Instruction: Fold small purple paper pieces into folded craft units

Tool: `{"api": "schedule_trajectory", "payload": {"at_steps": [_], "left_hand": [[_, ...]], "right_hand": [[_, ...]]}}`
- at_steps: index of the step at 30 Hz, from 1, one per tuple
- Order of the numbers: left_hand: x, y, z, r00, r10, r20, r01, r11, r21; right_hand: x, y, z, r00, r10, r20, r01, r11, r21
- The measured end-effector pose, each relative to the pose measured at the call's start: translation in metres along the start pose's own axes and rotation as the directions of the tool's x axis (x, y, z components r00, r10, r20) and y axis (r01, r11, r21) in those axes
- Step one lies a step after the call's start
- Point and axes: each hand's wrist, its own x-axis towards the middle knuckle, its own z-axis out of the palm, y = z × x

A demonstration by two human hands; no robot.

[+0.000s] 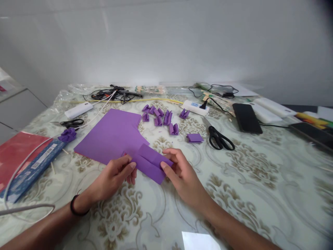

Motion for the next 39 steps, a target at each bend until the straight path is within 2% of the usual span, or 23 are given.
{"api": "schedule_trajectory", "payload": {"at_steps": [5,8,11,15,18,24,28,31,34,39], "left_hand": [[-0.001,-0.003,0.004,0.997,-0.077,-0.011,0.07,0.946,-0.318],[-0.002,-0.005,0.006,0.997,-0.076,0.03,0.082,0.904,-0.419],[-0.003,-0.004,0.007,0.994,-0.05,0.096,0.09,0.877,-0.472],[-0.004,-0.003,0.009,0.995,-0.041,0.094,0.083,0.86,-0.503],[-0.005,-0.005,0.011,0.996,-0.049,0.069,0.078,0.851,-0.519],[-0.006,-0.01,0.011,0.995,-0.052,0.08,0.085,0.861,-0.502],[-0.008,-0.004,0.012,0.993,-0.056,0.1,0.097,0.878,-0.469],[-0.012,0.001,0.02,0.988,-0.043,0.148,0.105,0.889,-0.446],[-0.014,0.002,0.032,0.977,-0.042,0.209,0.147,0.84,-0.521],[-0.015,-0.008,0.041,0.99,-0.094,0.102,0.131,0.875,-0.466]], "right_hand": [[-0.002,0.001,0.001,0.999,-0.001,0.039,-0.001,0.999,0.033],[-0.003,0.001,0.003,0.999,0.004,0.05,-0.005,1.0,0.031],[-0.003,-0.002,0.005,0.999,-0.016,0.052,0.019,0.999,-0.048],[-0.005,-0.007,0.005,0.988,-0.085,0.132,0.103,0.985,-0.136],[-0.006,-0.008,0.004,0.975,-0.119,0.188,0.146,0.98,-0.136],[-0.007,-0.007,0.007,0.986,-0.021,0.166,0.053,0.98,-0.19],[-0.009,-0.007,0.009,0.985,0.02,0.171,0.015,0.98,-0.199],[-0.008,-0.006,0.01,0.987,0.026,0.157,0.01,0.975,-0.223],[-0.008,-0.006,0.015,0.99,-0.005,0.144,0.043,0.965,-0.26],[-0.013,-0.004,0.024,0.986,-0.047,0.159,0.086,0.964,-0.253]]}}
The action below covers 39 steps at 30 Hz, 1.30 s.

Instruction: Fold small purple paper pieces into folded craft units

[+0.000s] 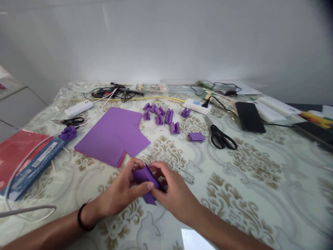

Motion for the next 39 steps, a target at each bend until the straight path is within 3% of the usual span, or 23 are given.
{"api": "schedule_trajectory", "payload": {"at_steps": [7,14,20,23,27,33,39], "left_hand": [[0.0,0.004,-0.002,0.998,0.005,-0.063,0.007,0.983,0.183],[-0.002,0.017,-0.01,0.997,-0.024,-0.074,0.044,0.96,0.276],[0.001,0.023,-0.019,0.968,0.178,-0.174,-0.1,0.918,0.384],[0.003,0.024,-0.025,0.948,0.204,-0.243,-0.085,0.9,0.428],[0.005,0.023,-0.032,0.95,0.143,-0.276,-0.025,0.92,0.39],[0.006,0.024,-0.034,0.972,0.061,-0.225,-0.032,0.991,0.131],[0.006,0.031,-0.035,0.966,0.213,-0.145,-0.197,0.973,0.119]], "right_hand": [[-0.005,-0.003,0.003,1.0,0.001,0.006,-0.001,1.0,-0.002],[-0.001,0.0,-0.009,0.995,0.099,0.016,-0.1,0.995,0.014],[0.004,0.001,-0.022,0.982,0.169,0.086,-0.182,0.964,0.194],[0.006,0.0,-0.026,0.978,0.17,0.12,-0.198,0.937,0.287],[0.008,0.0,-0.031,0.97,0.187,0.156,-0.233,0.896,0.377],[0.011,0.004,-0.037,0.972,0.19,0.139,-0.234,0.841,0.488],[0.01,0.006,-0.042,0.972,0.201,0.121,-0.234,0.809,0.539]]}}
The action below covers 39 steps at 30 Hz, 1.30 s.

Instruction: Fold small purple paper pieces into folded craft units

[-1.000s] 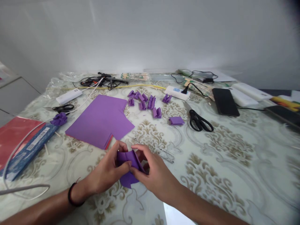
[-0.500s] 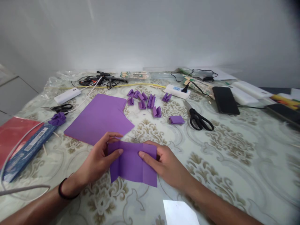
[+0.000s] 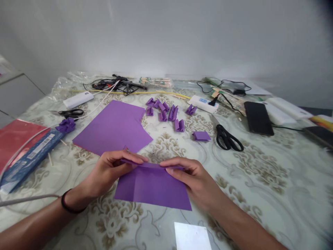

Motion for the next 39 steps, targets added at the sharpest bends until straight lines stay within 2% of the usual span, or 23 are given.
{"api": "schedule_trajectory", "payload": {"at_steps": [3,8,14,18,21,24,26,29,33,39], "left_hand": [[0.0,0.003,0.0,0.999,0.044,0.014,-0.044,0.999,-0.013],[-0.001,0.002,-0.002,0.999,0.034,0.003,-0.034,0.999,0.024],[-0.001,-0.001,-0.001,0.996,-0.004,-0.094,0.015,0.994,0.109],[-0.001,0.002,0.0,0.994,-0.042,-0.104,0.055,0.991,0.121],[-0.003,0.001,-0.001,0.989,-0.118,-0.091,0.117,0.993,-0.017],[-0.002,0.0,-0.001,0.981,-0.165,-0.098,0.155,0.983,-0.102],[-0.001,0.0,0.0,0.981,-0.152,-0.119,0.147,0.988,-0.045],[0.001,0.0,0.003,0.984,-0.131,-0.118,0.139,0.989,0.058],[0.003,-0.001,0.004,0.989,-0.115,-0.095,0.124,0.987,0.098],[0.003,0.0,0.005,0.99,-0.064,-0.125,0.076,0.993,0.095]], "right_hand": [[0.001,-0.003,0.001,1.0,0.012,-0.019,-0.01,0.994,0.11],[0.001,-0.008,0.005,0.998,0.063,-0.024,-0.054,0.964,0.261],[0.001,-0.011,0.005,0.997,0.063,-0.036,-0.049,0.95,0.31],[0.001,-0.011,0.005,0.998,0.055,-0.03,-0.043,0.946,0.321],[0.0,-0.007,0.002,1.0,0.004,-0.029,0.005,0.956,0.293],[-0.002,0.001,-0.002,0.994,-0.092,0.054,0.075,0.964,0.253],[-0.002,0.005,-0.005,0.992,-0.106,0.063,0.091,0.974,0.206],[-0.002,0.009,-0.004,0.996,-0.086,0.013,0.084,0.994,0.075],[-0.001,0.008,0.0,0.995,-0.071,-0.068,0.065,0.994,-0.083],[-0.002,0.005,0.003,0.997,-0.025,-0.076,0.019,0.997,-0.074]]}}
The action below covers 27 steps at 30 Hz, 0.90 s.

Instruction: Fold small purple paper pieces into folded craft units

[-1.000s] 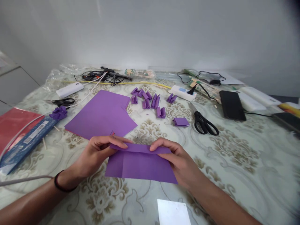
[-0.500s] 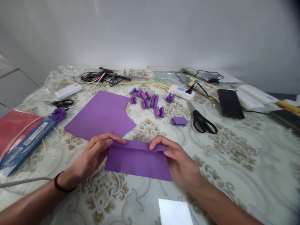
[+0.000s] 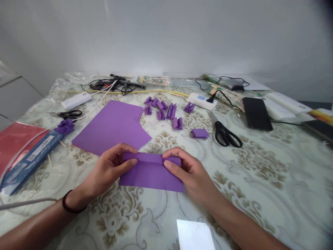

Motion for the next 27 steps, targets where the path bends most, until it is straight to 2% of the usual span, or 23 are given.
{"api": "schedule_trajectory", "payload": {"at_steps": [5,10,16,20,23,27], "left_hand": [[-0.0006,0.0012,0.0008,0.999,-0.047,0.004,0.047,0.998,-0.046],[-0.0006,0.0015,0.0005,0.998,0.029,-0.047,-0.028,0.999,0.023],[-0.0005,-0.002,0.0002,0.999,0.033,0.026,-0.034,0.999,0.035],[-0.0015,-0.0032,-0.0015,0.997,0.04,0.072,-0.051,0.986,0.161],[-0.0029,-0.0026,-0.0032,0.993,0.008,0.116,-0.034,0.975,0.222],[-0.004,-0.0031,-0.0048,0.988,-0.046,0.15,0.014,0.978,0.209]], "right_hand": [[-0.0015,-0.0035,0.0015,1.0,0.018,0.026,-0.018,1.0,0.02],[-0.0017,-0.0045,0.0022,0.999,-0.001,0.037,0.001,1.0,0.004],[-0.0001,-0.0038,0.0025,0.998,-0.059,0.001,0.059,0.994,-0.088],[0.0003,-0.0038,0.0038,0.997,-0.062,0.035,0.065,0.993,-0.103],[0.0005,-0.0038,0.0048,0.999,-0.041,0.035,0.044,0.993,-0.105],[0.0011,-0.0037,0.0056,0.999,-0.042,0.007,0.042,0.994,-0.104]]}}
